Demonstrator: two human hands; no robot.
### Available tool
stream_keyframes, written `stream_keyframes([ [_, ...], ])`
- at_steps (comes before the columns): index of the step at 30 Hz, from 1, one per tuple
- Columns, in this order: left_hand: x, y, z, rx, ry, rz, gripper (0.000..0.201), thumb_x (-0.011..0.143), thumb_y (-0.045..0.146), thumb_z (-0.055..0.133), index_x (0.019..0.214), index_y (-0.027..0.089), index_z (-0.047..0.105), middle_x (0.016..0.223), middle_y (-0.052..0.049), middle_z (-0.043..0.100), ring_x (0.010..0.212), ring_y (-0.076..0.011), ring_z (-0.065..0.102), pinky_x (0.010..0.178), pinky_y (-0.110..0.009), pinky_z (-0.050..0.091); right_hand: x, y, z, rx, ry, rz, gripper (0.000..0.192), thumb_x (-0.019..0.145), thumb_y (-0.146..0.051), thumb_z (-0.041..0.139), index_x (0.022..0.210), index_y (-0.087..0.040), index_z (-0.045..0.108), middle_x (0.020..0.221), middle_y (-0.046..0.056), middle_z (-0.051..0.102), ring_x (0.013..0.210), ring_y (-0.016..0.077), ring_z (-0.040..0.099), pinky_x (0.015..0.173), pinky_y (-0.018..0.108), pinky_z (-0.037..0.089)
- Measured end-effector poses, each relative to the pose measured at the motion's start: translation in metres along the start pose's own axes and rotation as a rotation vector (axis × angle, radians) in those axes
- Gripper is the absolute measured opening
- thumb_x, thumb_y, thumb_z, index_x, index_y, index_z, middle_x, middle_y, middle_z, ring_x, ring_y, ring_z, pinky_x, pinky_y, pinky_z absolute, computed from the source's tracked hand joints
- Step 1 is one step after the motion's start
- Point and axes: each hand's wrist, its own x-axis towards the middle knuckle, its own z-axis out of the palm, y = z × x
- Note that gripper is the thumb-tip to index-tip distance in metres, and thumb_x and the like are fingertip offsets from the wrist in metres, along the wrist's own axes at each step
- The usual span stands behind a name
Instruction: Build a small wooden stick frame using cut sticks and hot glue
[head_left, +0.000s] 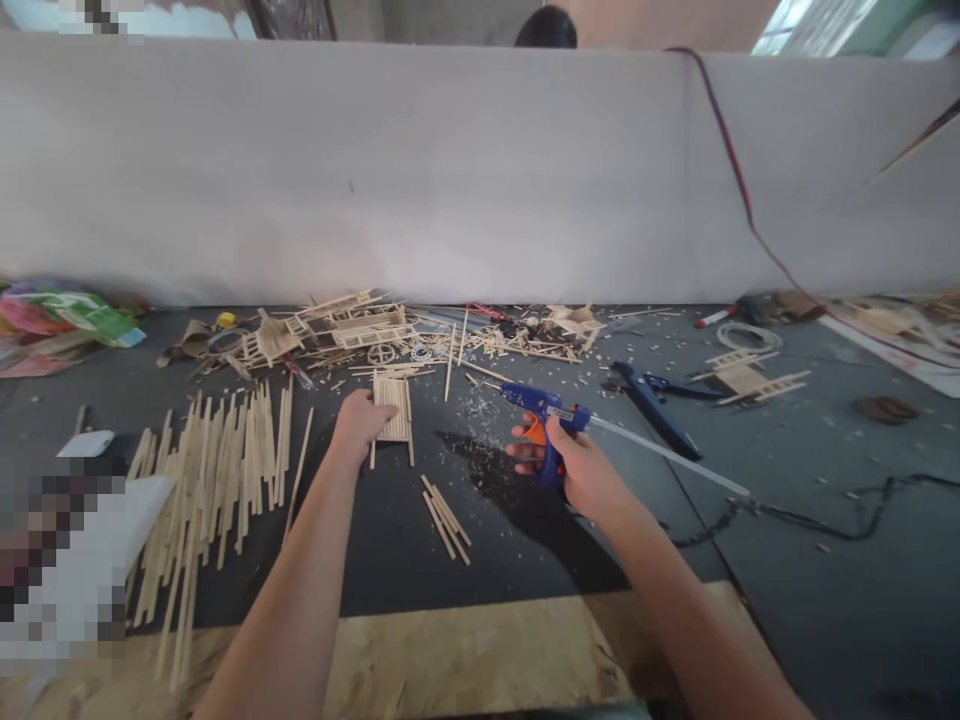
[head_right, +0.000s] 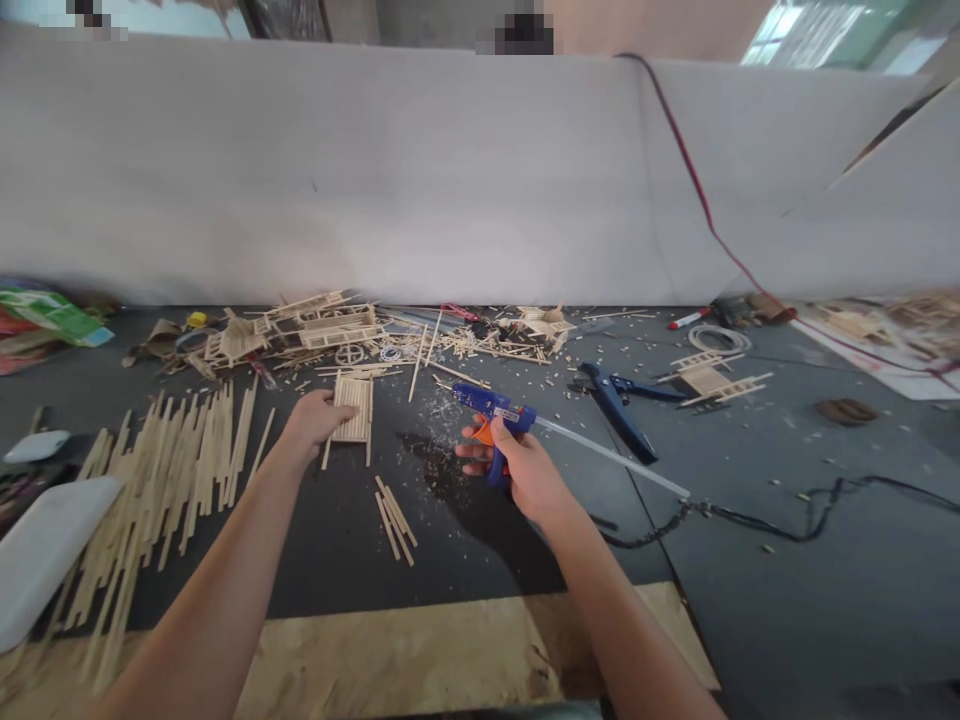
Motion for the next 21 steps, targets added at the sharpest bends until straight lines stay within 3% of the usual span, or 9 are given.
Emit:
stream_keyframes([
  [2, -0.003, 0.003, -0.002, -0.076, -0.002, 0.004, 0.025, 0.061, 0.021, 0.057, 0.083, 0.010, 0.061, 0.082, -0.010, 0.066, 0.078, -0.0235, 0.062, 0.066, -0.029, 0.044, 0.003, -0.001, 0.001, 0.014, 0.012, -0.001, 0.028, 0.075, -0.042, 0.060, 0.090, -0.019, 0.060, 0.091, 0.007, 0.067, 0.072, 0.0190, 0.065, 0.056, 0.030, 0.053],
  [7, -0.028, 0.017, -0.007, -0.295, -0.012, 0.031, 0.034, 0.068, 0.026, 0.053, 0.098, 0.012, 0.056, 0.090, -0.009, 0.066, 0.078, -0.0196, 0.062, 0.065, -0.028, 0.046, 0.008, 0.004, 0.005, 0.049, 0.009, -0.015, 0.029, 0.075, -0.044, 0.058, 0.086, -0.018, 0.059, 0.096, 0.008, 0.066, 0.078, 0.0201, 0.064, 0.053, 0.027, 0.051],
  [9, -0.044, 0.025, -0.005, -0.425, -0.100, 0.040, 0.036, 0.069, 0.030, 0.056, 0.100, 0.013, 0.056, 0.089, -0.009, 0.066, 0.073, -0.0180, 0.063, 0.063, -0.027, 0.047, 0.008, 0.008, 0.007, 0.059, -0.002, -0.035, 0.029, 0.074, -0.044, 0.059, 0.086, -0.017, 0.058, 0.097, 0.009, 0.066, 0.081, 0.0215, 0.064, 0.055, 0.027, 0.051],
  [12, -0.069, 0.036, 0.006, -0.834, -0.367, -0.028, 0.040, 0.067, 0.028, 0.063, 0.103, 0.015, 0.055, 0.090, -0.009, 0.066, 0.070, -0.0179, 0.063, 0.062, -0.029, 0.049, 0.009, 0.013, 0.009, 0.075, 0.013, -0.065, 0.030, 0.074, -0.044, 0.059, 0.087, -0.017, 0.057, 0.095, 0.009, 0.066, 0.082, 0.0222, 0.064, 0.056, 0.029, 0.051],
  [14, -0.082, 0.038, 0.014, -0.952, -0.495, -0.060, 0.040, 0.066, 0.027, 0.065, 0.104, 0.015, 0.056, 0.091, -0.009, 0.066, 0.069, -0.0176, 0.063, 0.062, -0.029, 0.050, 0.009, 0.015, 0.010, 0.089, 0.040, -0.076, 0.030, 0.075, -0.045, 0.057, 0.087, -0.017, 0.058, 0.093, 0.009, 0.066, 0.080, 0.0212, 0.064, 0.056, 0.029, 0.051],
  [16, -0.092, 0.036, 0.021, -0.982, -0.551, -0.090, 0.040, 0.067, 0.028, 0.066, 0.104, 0.014, 0.056, 0.091, -0.010, 0.066, 0.070, -0.0177, 0.063, 0.062, -0.029, 0.050, 0.010, 0.016, 0.010, 0.106, 0.067, -0.073, 0.030, 0.075, -0.046, 0.057, 0.086, -0.017, 0.058, 0.091, 0.008, 0.067, 0.077, 0.0200, 0.064, 0.056, 0.028, 0.051],
  [21, -0.101, 0.024, 0.025, -1.038, -0.540, -0.080, 0.039, 0.067, 0.028, 0.067, 0.102, 0.014, 0.056, 0.092, -0.009, 0.066, 0.072, -0.0170, 0.063, 0.064, -0.028, 0.050, 0.010, 0.018, 0.008, 0.132, 0.058, -0.022, 0.032, 0.074, -0.048, 0.056, 0.085, -0.018, 0.058, 0.084, 0.006, 0.067, 0.067, 0.0170, 0.062, 0.051, 0.027, 0.050],
])
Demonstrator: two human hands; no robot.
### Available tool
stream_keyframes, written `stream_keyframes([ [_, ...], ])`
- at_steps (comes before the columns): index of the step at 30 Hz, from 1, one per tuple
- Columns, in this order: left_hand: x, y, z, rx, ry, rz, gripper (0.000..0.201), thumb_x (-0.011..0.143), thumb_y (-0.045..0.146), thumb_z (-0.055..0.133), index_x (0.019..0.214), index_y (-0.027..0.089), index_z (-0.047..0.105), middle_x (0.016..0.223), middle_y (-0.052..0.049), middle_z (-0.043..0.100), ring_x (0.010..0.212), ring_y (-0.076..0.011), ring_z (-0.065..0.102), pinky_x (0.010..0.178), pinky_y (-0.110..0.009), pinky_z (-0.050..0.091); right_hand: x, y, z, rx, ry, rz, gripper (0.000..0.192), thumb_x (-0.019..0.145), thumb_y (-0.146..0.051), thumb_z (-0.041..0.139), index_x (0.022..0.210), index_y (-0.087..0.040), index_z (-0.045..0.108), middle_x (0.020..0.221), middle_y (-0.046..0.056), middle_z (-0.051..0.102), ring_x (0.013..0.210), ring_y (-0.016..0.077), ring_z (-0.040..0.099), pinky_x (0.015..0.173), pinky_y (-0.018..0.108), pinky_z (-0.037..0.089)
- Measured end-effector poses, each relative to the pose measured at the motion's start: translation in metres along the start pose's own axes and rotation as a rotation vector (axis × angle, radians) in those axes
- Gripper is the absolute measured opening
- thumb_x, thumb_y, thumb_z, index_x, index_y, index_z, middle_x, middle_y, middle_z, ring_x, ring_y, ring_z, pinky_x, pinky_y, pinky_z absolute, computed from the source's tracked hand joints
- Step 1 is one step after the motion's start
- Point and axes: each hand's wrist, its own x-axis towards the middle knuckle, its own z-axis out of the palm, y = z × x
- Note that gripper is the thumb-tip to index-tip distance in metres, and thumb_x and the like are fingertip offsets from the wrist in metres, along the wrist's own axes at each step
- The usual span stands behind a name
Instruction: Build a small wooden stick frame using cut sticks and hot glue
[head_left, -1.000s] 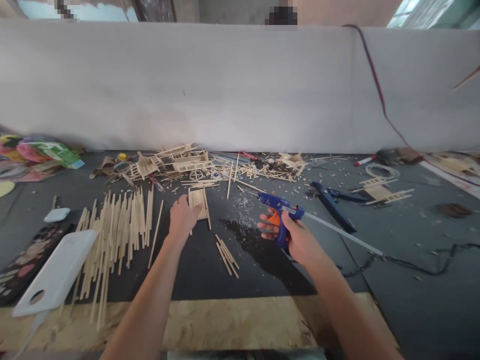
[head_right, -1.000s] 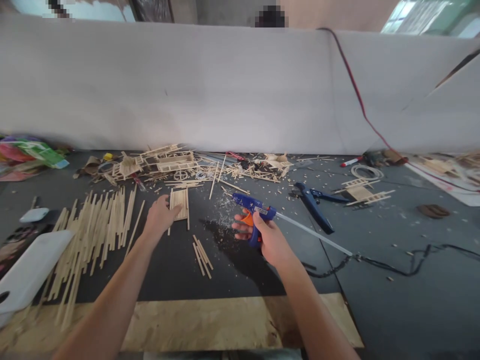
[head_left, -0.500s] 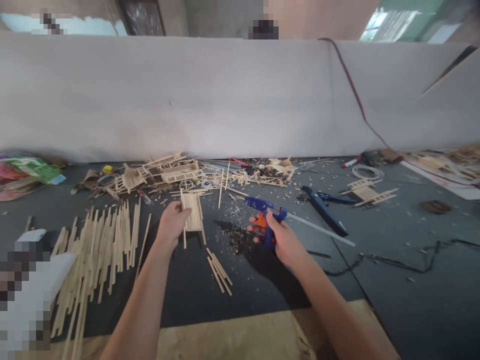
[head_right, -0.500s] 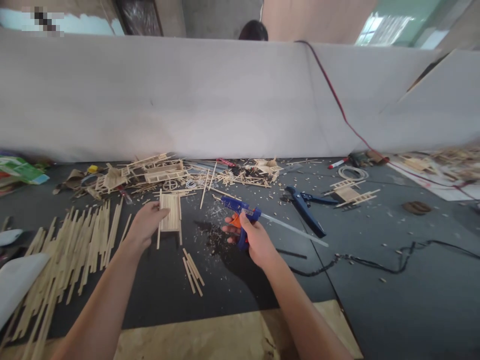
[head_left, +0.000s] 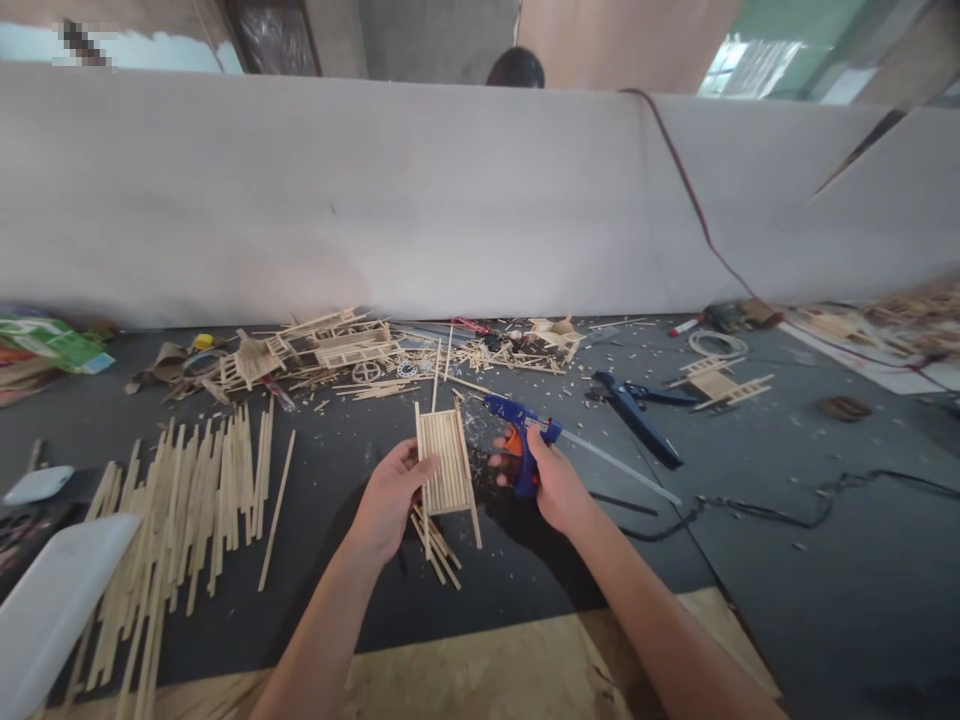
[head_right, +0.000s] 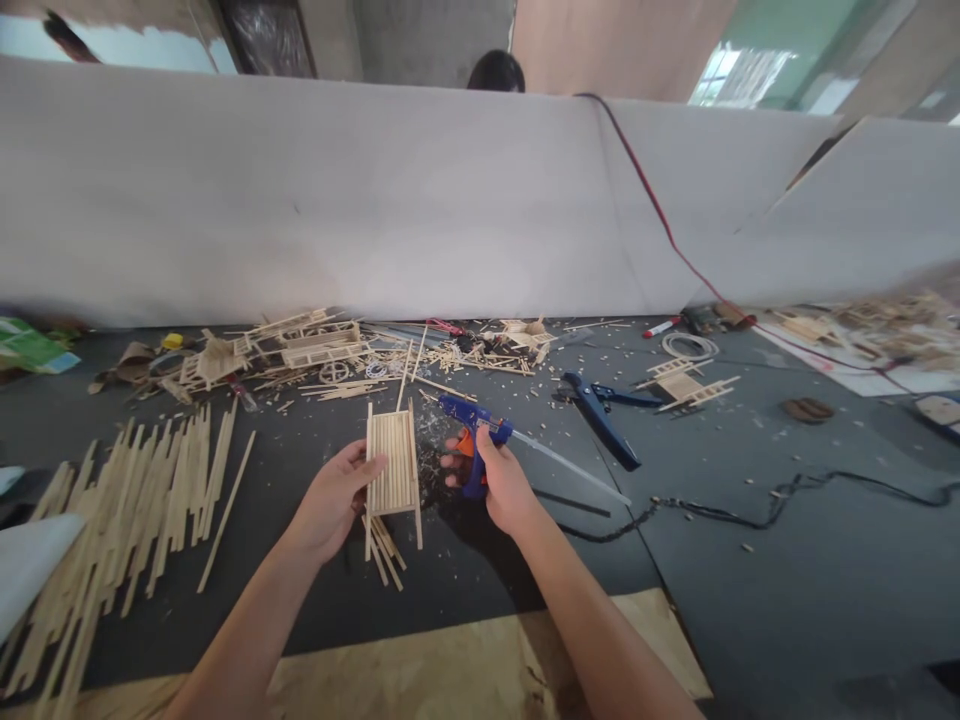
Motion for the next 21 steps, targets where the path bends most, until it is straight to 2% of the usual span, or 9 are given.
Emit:
stream_keyframes([
  [5, -0.003, -0.001, -0.005, -0.074, -0.025, -0.010, 0.042, 0.070, 0.031, 0.064, 0.107, 0.014, 0.056, 0.088, -0.008, 0.067, 0.068, -0.0157, 0.063, 0.060, -0.025, 0.049, 0.000, 0.000, 0.001, 0.004, -0.024, 0.024, 0.032, 0.074, -0.048, 0.057, 0.084, -0.018, 0.058, 0.081, 0.004, 0.066, 0.065, 0.0151, 0.061, 0.051, 0.026, 0.050],
  [9, -0.002, 0.000, -0.006, -0.096, -0.048, -0.016, 0.034, 0.072, 0.029, 0.063, 0.102, 0.014, 0.058, 0.085, -0.007, 0.068, 0.064, -0.0133, 0.062, 0.059, -0.022, 0.048, 0.000, -0.001, 0.001, -0.022, -0.008, 0.019, 0.033, 0.073, -0.050, 0.057, 0.084, -0.019, 0.058, 0.082, 0.004, 0.066, 0.065, 0.0155, 0.060, 0.053, 0.028, 0.050],
  [13, 0.001, -0.001, -0.006, -0.086, -0.052, -0.017, 0.031, 0.073, 0.030, 0.062, 0.100, 0.015, 0.057, 0.084, -0.006, 0.068, 0.064, -0.0137, 0.062, 0.057, -0.022, 0.048, -0.003, -0.002, -0.002, -0.019, -0.060, 0.067, 0.031, 0.072, -0.049, 0.059, 0.084, -0.019, 0.059, 0.080, 0.003, 0.065, 0.067, 0.0156, 0.060, 0.057, 0.030, 0.052],
  [17, 0.007, 0.001, -0.007, -0.062, -0.034, -0.003, 0.034, 0.072, 0.031, 0.062, 0.101, 0.015, 0.057, 0.085, -0.007, 0.067, 0.064, -0.0147, 0.063, 0.058, -0.025, 0.050, -0.005, -0.004, -0.004, -0.027, -0.120, 0.056, 0.024, 0.068, -0.038, 0.067, 0.082, -0.020, 0.060, 0.077, 0.001, 0.064, 0.067, 0.0140, 0.059, 0.062, 0.031, 0.052],
  [21, 0.008, 0.004, -0.008, -0.028, 0.001, 0.068, 0.032, 0.072, 0.030, 0.062, 0.101, 0.015, 0.056, 0.085, -0.005, 0.067, 0.068, -0.0146, 0.063, 0.063, -0.027, 0.051, -0.007, -0.004, 0.000, -0.080, -0.085, 0.042, 0.021, 0.061, -0.027, 0.073, 0.076, -0.018, 0.060, 0.074, -0.001, 0.064, 0.067, 0.0135, 0.061, 0.065, 0.030, 0.051],
])
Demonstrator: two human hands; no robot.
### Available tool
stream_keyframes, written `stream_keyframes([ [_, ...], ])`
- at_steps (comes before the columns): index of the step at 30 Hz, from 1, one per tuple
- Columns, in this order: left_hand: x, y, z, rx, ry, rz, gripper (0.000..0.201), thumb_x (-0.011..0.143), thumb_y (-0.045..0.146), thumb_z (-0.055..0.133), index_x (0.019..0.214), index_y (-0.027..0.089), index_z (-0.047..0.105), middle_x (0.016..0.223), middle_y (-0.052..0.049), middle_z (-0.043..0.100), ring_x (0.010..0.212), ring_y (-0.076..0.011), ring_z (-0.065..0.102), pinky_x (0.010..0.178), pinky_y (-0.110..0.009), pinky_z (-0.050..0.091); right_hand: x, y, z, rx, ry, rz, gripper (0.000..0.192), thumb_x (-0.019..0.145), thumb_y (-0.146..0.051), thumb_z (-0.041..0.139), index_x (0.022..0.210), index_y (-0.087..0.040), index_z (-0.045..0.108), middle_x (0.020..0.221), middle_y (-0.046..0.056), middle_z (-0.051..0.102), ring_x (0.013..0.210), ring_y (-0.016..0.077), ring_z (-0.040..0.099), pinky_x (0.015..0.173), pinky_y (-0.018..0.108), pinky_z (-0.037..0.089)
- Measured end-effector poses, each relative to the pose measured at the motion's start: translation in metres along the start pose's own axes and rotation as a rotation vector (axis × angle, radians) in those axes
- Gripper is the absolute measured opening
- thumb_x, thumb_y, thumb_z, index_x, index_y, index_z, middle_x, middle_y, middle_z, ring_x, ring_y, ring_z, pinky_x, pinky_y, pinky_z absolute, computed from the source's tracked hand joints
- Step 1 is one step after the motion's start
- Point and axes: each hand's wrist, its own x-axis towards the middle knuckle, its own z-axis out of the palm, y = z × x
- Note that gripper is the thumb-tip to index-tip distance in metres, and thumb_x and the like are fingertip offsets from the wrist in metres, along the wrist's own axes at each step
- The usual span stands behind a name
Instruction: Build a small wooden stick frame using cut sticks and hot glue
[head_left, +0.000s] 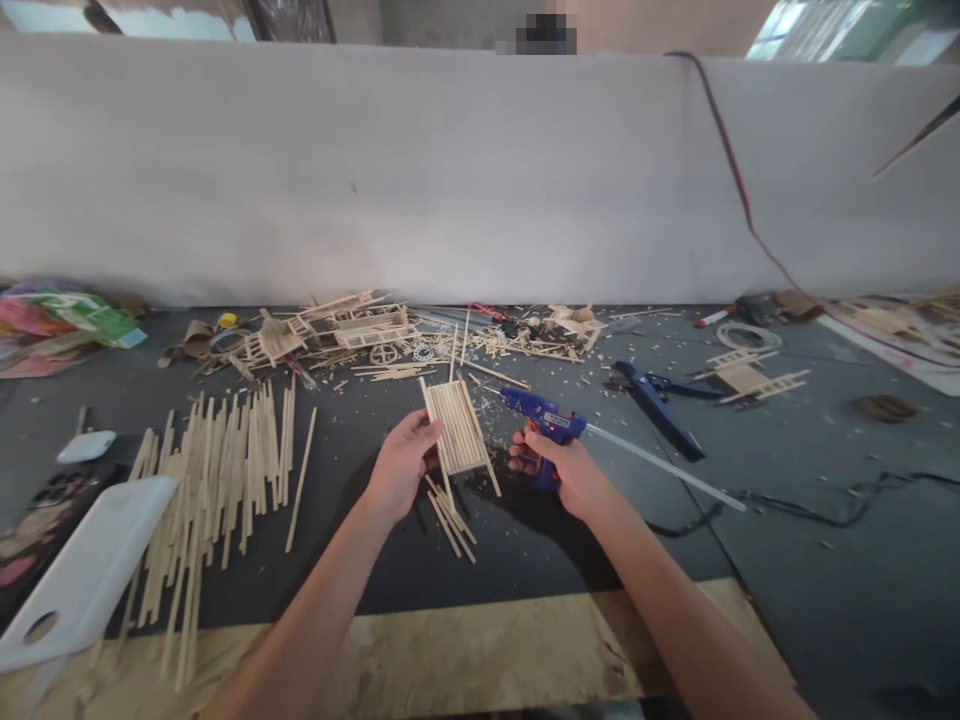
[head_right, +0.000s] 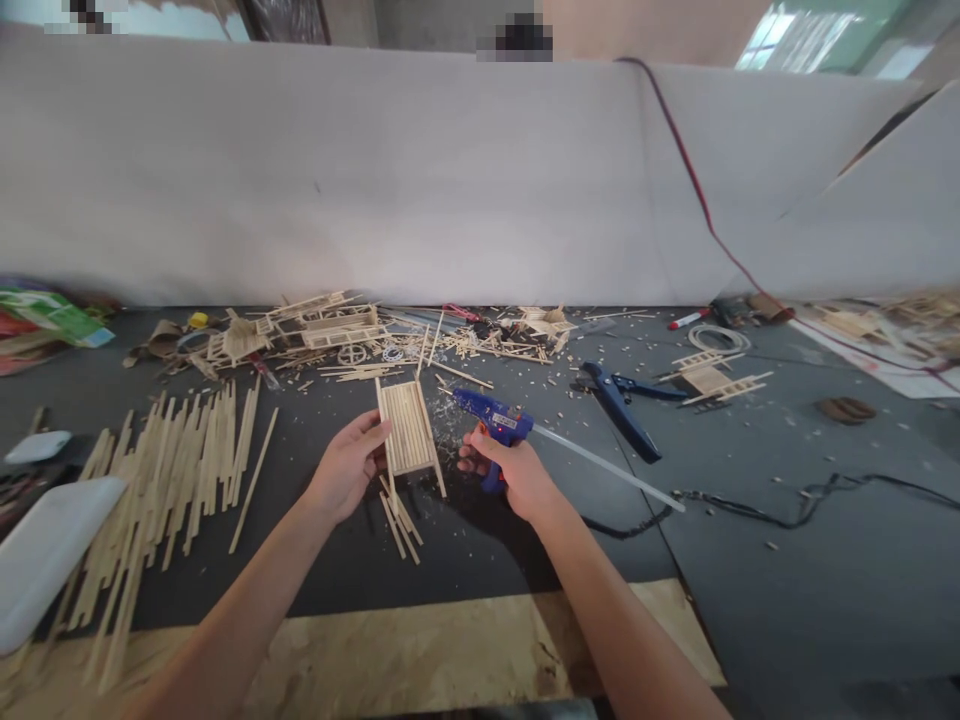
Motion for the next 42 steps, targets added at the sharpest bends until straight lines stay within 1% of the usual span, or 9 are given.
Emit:
stream_keyframes([
  [3, -0.006, -0.004, 0.002, -0.019, 0.058, 0.075, 0.032, 0.072, 0.030, 0.062, 0.100, 0.016, 0.055, 0.087, -0.004, 0.066, 0.072, -0.0145, 0.062, 0.068, -0.028, 0.050, -0.002, 0.004, 0.005, -0.053, -0.003, -0.031, 0.023, 0.059, -0.024, 0.074, 0.077, -0.017, 0.061, 0.084, 0.002, 0.067, 0.077, 0.0175, 0.063, 0.068, 0.031, 0.051],
  [5, -0.011, -0.008, 0.006, -0.034, 0.059, 0.080, 0.034, 0.071, 0.029, 0.064, 0.101, 0.017, 0.054, 0.089, -0.004, 0.065, 0.075, -0.0149, 0.062, 0.070, -0.029, 0.050, -0.002, 0.009, 0.008, -0.075, 0.011, -0.054, 0.026, 0.057, -0.024, 0.075, 0.079, -0.018, 0.061, 0.087, 0.003, 0.067, 0.080, 0.0195, 0.063, 0.067, 0.031, 0.050],
  [11, -0.017, -0.017, 0.012, -0.006, -0.027, 0.047, 0.034, 0.067, 0.026, 0.067, 0.097, 0.017, 0.053, 0.089, -0.004, 0.065, 0.077, -0.0150, 0.062, 0.071, -0.028, 0.050, -0.003, 0.017, 0.009, -0.106, 0.102, -0.064, 0.031, 0.055, -0.027, 0.075, 0.081, -0.017, 0.062, 0.078, 0.002, 0.068, 0.070, 0.0177, 0.062, 0.063, 0.030, 0.049],
  [16, -0.016, -0.017, 0.010, 0.055, -0.087, 0.003, 0.032, 0.068, 0.022, 0.068, 0.097, 0.016, 0.055, 0.091, -0.005, 0.065, 0.080, -0.0147, 0.062, 0.071, -0.026, 0.049, -0.001, 0.020, 0.008, -0.123, 0.119, -0.082, 0.029, 0.054, -0.027, 0.075, 0.079, -0.017, 0.064, 0.077, 0.002, 0.068, 0.075, 0.0195, 0.062, 0.073, 0.034, 0.047],
  [22, -0.018, -0.015, 0.009, -0.032, -0.179, -0.018, 0.027, 0.073, 0.022, 0.063, 0.098, 0.013, 0.056, 0.098, -0.009, 0.063, 0.085, -0.0174, 0.062, 0.077, -0.032, 0.049, 0.001, 0.025, 0.011, -0.092, 0.221, -0.099, 0.025, 0.054, -0.025, 0.075, 0.075, -0.018, 0.065, 0.073, -0.001, 0.067, 0.070, 0.0163, 0.061, 0.073, 0.031, 0.046],
  [28, -0.020, -0.017, 0.013, -0.098, -0.250, -0.109, 0.039, 0.071, 0.020, 0.066, 0.107, 0.015, 0.052, 0.105, -0.010, 0.062, 0.091, -0.0203, 0.060, 0.080, -0.033, 0.048, -0.001, 0.023, 0.015, -0.112, 0.279, -0.071, 0.027, 0.054, -0.027, 0.075, 0.077, -0.017, 0.065, 0.071, 0.000, 0.067, 0.068, 0.0180, 0.061, 0.069, 0.032, 0.047],
  [35, -0.024, -0.015, 0.016, -0.135, -0.345, -0.117, 0.049, 0.068, 0.017, 0.068, 0.113, 0.018, 0.051, 0.118, -0.012, 0.055, 0.105, -0.0251, 0.053, 0.087, -0.038, 0.044, 0.000, 0.024, 0.014, -0.144, 0.269, -0.098, 0.026, 0.053, -0.026, 0.076, 0.074, -0.017, 0.065, 0.073, 0.000, 0.067, 0.069, 0.0148, 0.060, 0.072, 0.029, 0.046],
  [38, -0.025, -0.015, 0.014, -0.140, -0.340, -0.135, 0.052, 0.065, 0.017, 0.071, 0.113, 0.019, 0.051, 0.119, -0.012, 0.055, 0.108, -0.0259, 0.052, 0.089, -0.038, 0.043, -0.002, 0.023, 0.017, -0.153, 0.231, -0.083, 0.024, 0.054, -0.027, 0.076, 0.073, -0.017, 0.065, 0.071, -0.001, 0.066, 0.067, 0.0144, 0.060, 0.070, 0.028, 0.046],
  [42, -0.026, -0.017, 0.012, -0.149, -0.327, -0.159, 0.053, 0.060, 0.016, 0.074, 0.109, 0.020, 0.053, 0.114, -0.010, 0.059, 0.107, -0.0254, 0.053, 0.091, -0.037, 0.041, -0.005, 0.022, 0.019, -0.164, 0.188, -0.063, 0.022, 0.054, -0.026, 0.076, 0.072, -0.019, 0.064, 0.072, -0.002, 0.066, 0.070, 0.0144, 0.059, 0.072, 0.027, 0.045],
])
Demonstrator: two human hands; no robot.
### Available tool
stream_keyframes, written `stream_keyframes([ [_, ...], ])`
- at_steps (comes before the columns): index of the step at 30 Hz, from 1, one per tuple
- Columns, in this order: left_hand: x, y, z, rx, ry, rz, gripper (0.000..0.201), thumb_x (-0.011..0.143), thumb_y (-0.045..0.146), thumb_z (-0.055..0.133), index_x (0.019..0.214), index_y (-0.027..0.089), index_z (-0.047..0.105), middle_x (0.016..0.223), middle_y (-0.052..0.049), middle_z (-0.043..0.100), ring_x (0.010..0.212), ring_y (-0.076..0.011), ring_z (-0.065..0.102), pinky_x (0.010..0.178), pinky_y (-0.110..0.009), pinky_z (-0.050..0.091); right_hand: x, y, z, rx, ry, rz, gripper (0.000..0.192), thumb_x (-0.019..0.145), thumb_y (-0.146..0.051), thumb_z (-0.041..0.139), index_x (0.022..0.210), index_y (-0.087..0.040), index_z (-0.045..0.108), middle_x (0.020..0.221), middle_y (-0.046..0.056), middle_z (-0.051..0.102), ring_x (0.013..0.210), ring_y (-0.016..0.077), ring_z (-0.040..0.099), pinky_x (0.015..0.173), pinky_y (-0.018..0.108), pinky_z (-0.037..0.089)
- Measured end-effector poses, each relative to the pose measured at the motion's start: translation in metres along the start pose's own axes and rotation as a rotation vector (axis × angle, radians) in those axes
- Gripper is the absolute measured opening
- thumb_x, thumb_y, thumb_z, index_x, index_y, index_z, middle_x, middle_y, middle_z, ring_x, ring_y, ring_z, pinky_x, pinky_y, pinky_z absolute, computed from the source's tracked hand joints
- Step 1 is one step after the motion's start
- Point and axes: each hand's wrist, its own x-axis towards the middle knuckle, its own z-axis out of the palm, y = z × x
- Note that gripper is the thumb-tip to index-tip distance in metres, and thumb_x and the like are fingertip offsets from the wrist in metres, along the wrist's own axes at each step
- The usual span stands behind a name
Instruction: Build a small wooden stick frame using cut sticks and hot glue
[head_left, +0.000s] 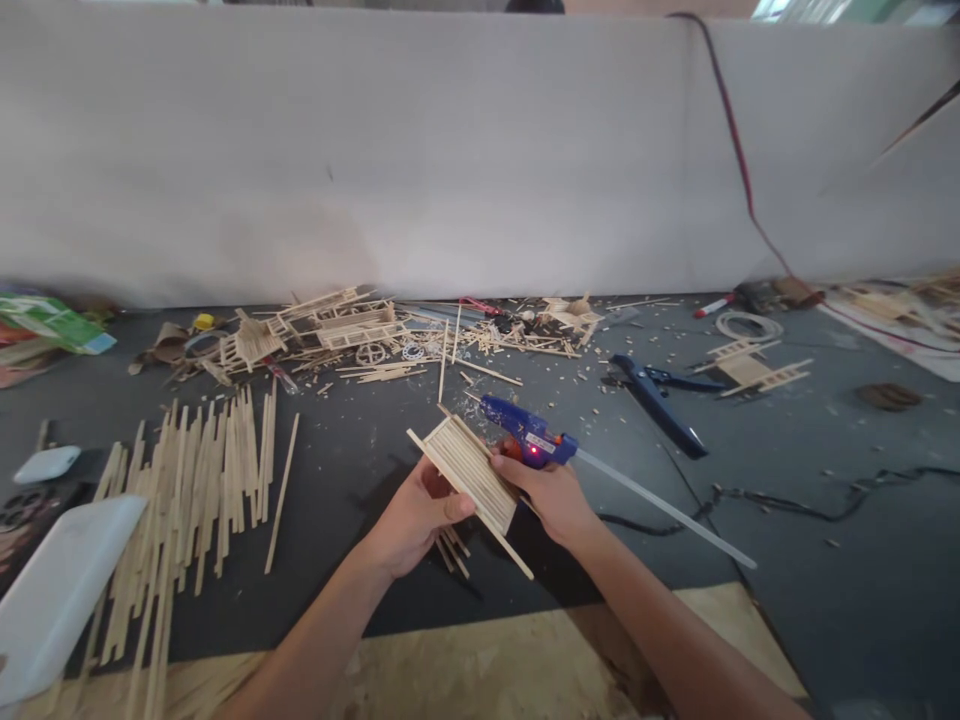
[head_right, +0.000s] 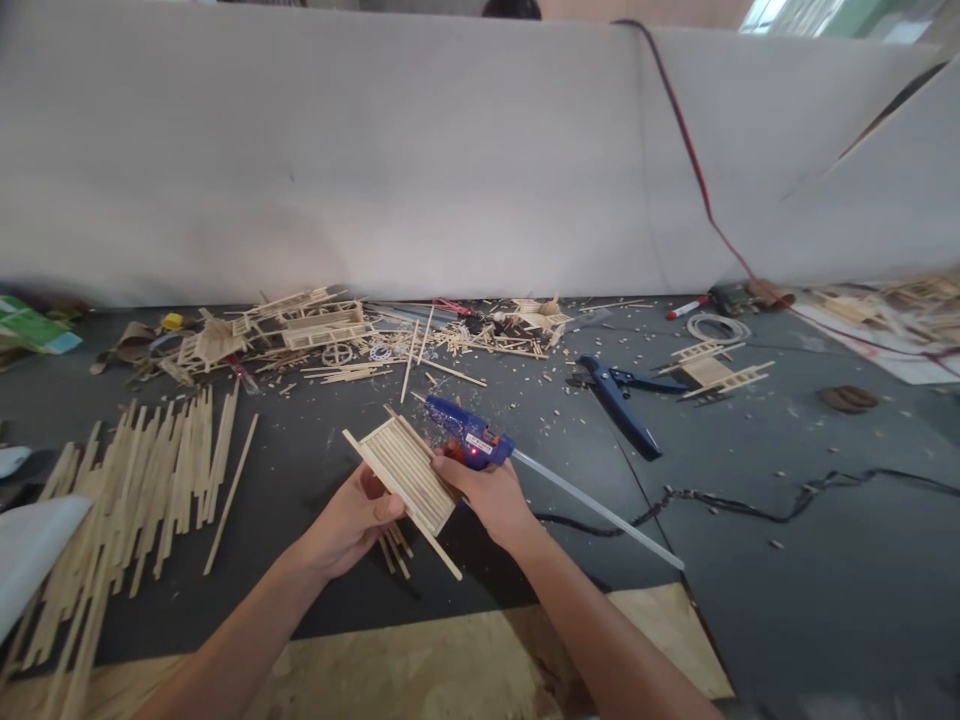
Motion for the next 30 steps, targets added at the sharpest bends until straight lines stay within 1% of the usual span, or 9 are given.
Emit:
stream_keyframes([
  [3, 0.000, -0.001, -0.004, -0.008, -0.006, -0.009, 0.055, 0.059, 0.016, 0.075, 0.110, 0.019, 0.054, 0.110, -0.009, 0.061, 0.105, -0.0250, 0.054, 0.091, -0.037, 0.042, -0.002, 0.000, -0.001, -0.034, -0.020, 0.003, 0.022, 0.056, -0.027, 0.075, 0.073, -0.020, 0.064, 0.073, -0.002, 0.066, 0.072, 0.0143, 0.059, 0.073, 0.027, 0.045],
  [6, 0.000, 0.003, -0.011, -0.029, 0.000, 0.022, 0.054, 0.062, 0.020, 0.073, 0.112, 0.019, 0.053, 0.112, -0.009, 0.060, 0.104, -0.0245, 0.054, 0.091, -0.036, 0.042, 0.000, -0.001, -0.002, -0.092, -0.001, -0.040, 0.021, 0.058, -0.027, 0.073, 0.074, -0.019, 0.064, 0.073, -0.002, 0.064, 0.068, 0.0136, 0.057, 0.069, 0.027, 0.045],
  [10, 0.001, 0.011, -0.021, -0.052, 0.077, 0.082, 0.052, 0.064, 0.026, 0.072, 0.112, 0.019, 0.054, 0.115, -0.009, 0.058, 0.102, -0.0238, 0.056, 0.087, -0.034, 0.045, 0.006, -0.004, -0.006, -0.081, 0.009, -0.097, 0.020, 0.059, -0.027, 0.072, 0.073, -0.019, 0.060, 0.074, -0.001, 0.061, 0.062, 0.0122, 0.054, 0.058, 0.025, 0.045],
  [13, 0.002, 0.018, -0.026, -0.020, 0.081, 0.087, 0.051, 0.065, 0.028, 0.070, 0.112, 0.018, 0.053, 0.114, -0.010, 0.058, 0.096, -0.0248, 0.059, 0.080, -0.035, 0.048, 0.010, -0.005, -0.010, -0.108, -0.010, -0.108, 0.021, 0.061, -0.028, 0.071, 0.074, -0.018, 0.057, 0.069, -0.002, 0.059, 0.057, 0.0106, 0.053, 0.056, 0.025, 0.045],
  [17, 0.004, 0.026, -0.032, 0.016, 0.091, 0.139, 0.049, 0.067, 0.028, 0.068, 0.113, 0.018, 0.052, 0.112, -0.011, 0.059, 0.094, -0.0259, 0.060, 0.079, -0.037, 0.049, 0.012, -0.002, -0.015, -0.176, -0.021, -0.090, 0.023, 0.061, -0.031, 0.070, 0.074, -0.018, 0.056, 0.061, -0.004, 0.057, 0.050, 0.0098, 0.052, 0.054, 0.025, 0.044],
  [20, 0.003, 0.033, -0.044, -0.003, 0.157, 0.203, 0.044, 0.071, 0.033, 0.064, 0.110, 0.017, 0.053, 0.110, -0.011, 0.060, 0.094, -0.0256, 0.060, 0.078, -0.036, 0.049, 0.014, 0.001, -0.016, -0.185, -0.025, -0.114, 0.022, 0.061, -0.031, 0.070, 0.073, -0.018, 0.056, 0.060, -0.004, 0.056, 0.050, 0.0093, 0.051, 0.054, 0.024, 0.043],
  [24, 0.002, 0.040, -0.060, -0.026, 0.318, 0.270, 0.037, 0.073, 0.036, 0.060, 0.104, 0.016, 0.056, 0.105, -0.008, 0.063, 0.092, -0.0212, 0.061, 0.074, -0.029, 0.050, 0.016, 0.004, -0.016, -0.221, -0.013, -0.145, 0.021, 0.062, -0.032, 0.069, 0.071, -0.018, 0.056, 0.059, -0.004, 0.055, 0.052, 0.0095, 0.051, 0.056, 0.024, 0.044],
  [27, 0.004, 0.038, -0.061, -0.005, 0.388, 0.294, 0.032, 0.071, 0.031, 0.062, 0.100, 0.017, 0.057, 0.100, -0.006, 0.064, 0.088, -0.0192, 0.062, 0.074, -0.028, 0.049, 0.017, 0.006, -0.015, -0.276, -0.016, -0.158, 0.021, 0.061, -0.033, 0.069, 0.071, -0.018, 0.056, 0.059, -0.004, 0.055, 0.053, 0.0101, 0.051, 0.056, 0.024, 0.044],
  [30, 0.010, 0.028, -0.051, 0.013, 0.360, 0.297, 0.026, 0.072, 0.027, 0.062, 0.096, 0.018, 0.057, 0.096, -0.004, 0.065, 0.084, -0.0174, 0.062, 0.075, -0.028, 0.048, 0.018, 0.007, -0.014, -0.305, -0.024, -0.166, 0.022, 0.061, -0.034, 0.068, 0.070, -0.018, 0.056, 0.057, -0.004, 0.055, 0.052, 0.0107, 0.051, 0.055, 0.025, 0.043],
])
